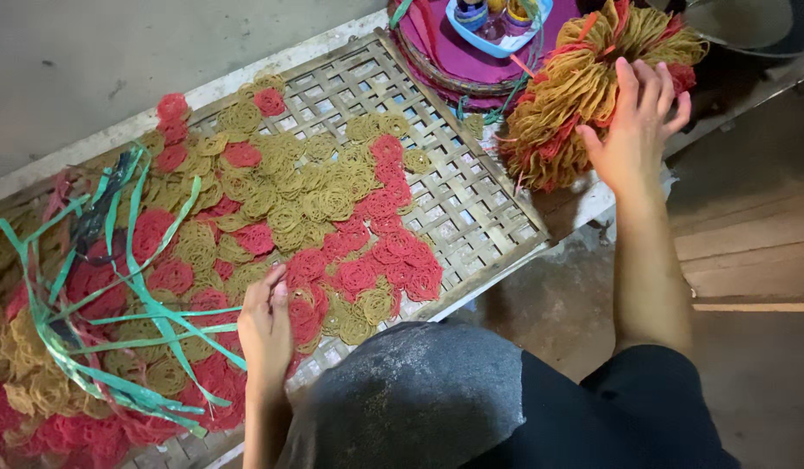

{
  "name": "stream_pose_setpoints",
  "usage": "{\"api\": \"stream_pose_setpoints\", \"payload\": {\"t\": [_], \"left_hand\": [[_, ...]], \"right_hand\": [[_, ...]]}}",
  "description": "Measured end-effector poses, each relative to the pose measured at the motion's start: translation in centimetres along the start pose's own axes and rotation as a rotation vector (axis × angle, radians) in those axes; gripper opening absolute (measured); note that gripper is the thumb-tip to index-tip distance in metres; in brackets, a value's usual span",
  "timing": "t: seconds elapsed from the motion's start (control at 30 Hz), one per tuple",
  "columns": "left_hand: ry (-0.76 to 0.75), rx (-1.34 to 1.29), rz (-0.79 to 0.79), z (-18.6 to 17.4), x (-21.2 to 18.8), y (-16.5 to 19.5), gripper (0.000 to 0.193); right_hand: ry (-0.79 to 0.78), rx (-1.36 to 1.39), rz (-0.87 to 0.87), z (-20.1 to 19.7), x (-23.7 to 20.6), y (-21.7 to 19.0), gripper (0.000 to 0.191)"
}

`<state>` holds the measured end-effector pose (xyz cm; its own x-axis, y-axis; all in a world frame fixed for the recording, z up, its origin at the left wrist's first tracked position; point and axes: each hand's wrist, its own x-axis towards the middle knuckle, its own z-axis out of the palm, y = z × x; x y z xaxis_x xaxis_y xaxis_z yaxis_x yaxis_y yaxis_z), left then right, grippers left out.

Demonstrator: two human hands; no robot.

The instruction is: The person repeatedly picks small circular woven items from a wooden tray and ties them with colored ribbons. They place the finished items on a nearby surface. The person also uses scissors to cut a ribbon during the process.

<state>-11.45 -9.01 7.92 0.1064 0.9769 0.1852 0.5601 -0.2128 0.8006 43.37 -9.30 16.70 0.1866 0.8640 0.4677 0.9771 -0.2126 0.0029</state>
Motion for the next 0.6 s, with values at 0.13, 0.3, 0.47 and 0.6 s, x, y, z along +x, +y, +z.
{"api": "stream_pose_setpoints", "payload": {"t": [0.13,0.3,0.47,0.6], "left_hand": [[0.022,-0.012,-0.029,-0.8,-1.4,-0.9,0.033],[0.031,-0.033,-0.15,-1.4,-3.4,-2.2,0.033],[0.044,-0.076,-0.131,-2.1,-4.7,-3.6,0.03],[0.055,-0.063,-0.12,-3.2,-5.5,-4.7,0.03]], "right_hand": [[0.001,0.008,0.005,0.5,0.4,0.6,0.097],[0.002,-0.007,-0.003,1.3,0.4,1.2,0.098],[0.001,-0.026,0.002,1.4,0.5,1.6,0.098],[-0.013,-0.041,0.031,1.3,0.6,1.3,0.099]]}}
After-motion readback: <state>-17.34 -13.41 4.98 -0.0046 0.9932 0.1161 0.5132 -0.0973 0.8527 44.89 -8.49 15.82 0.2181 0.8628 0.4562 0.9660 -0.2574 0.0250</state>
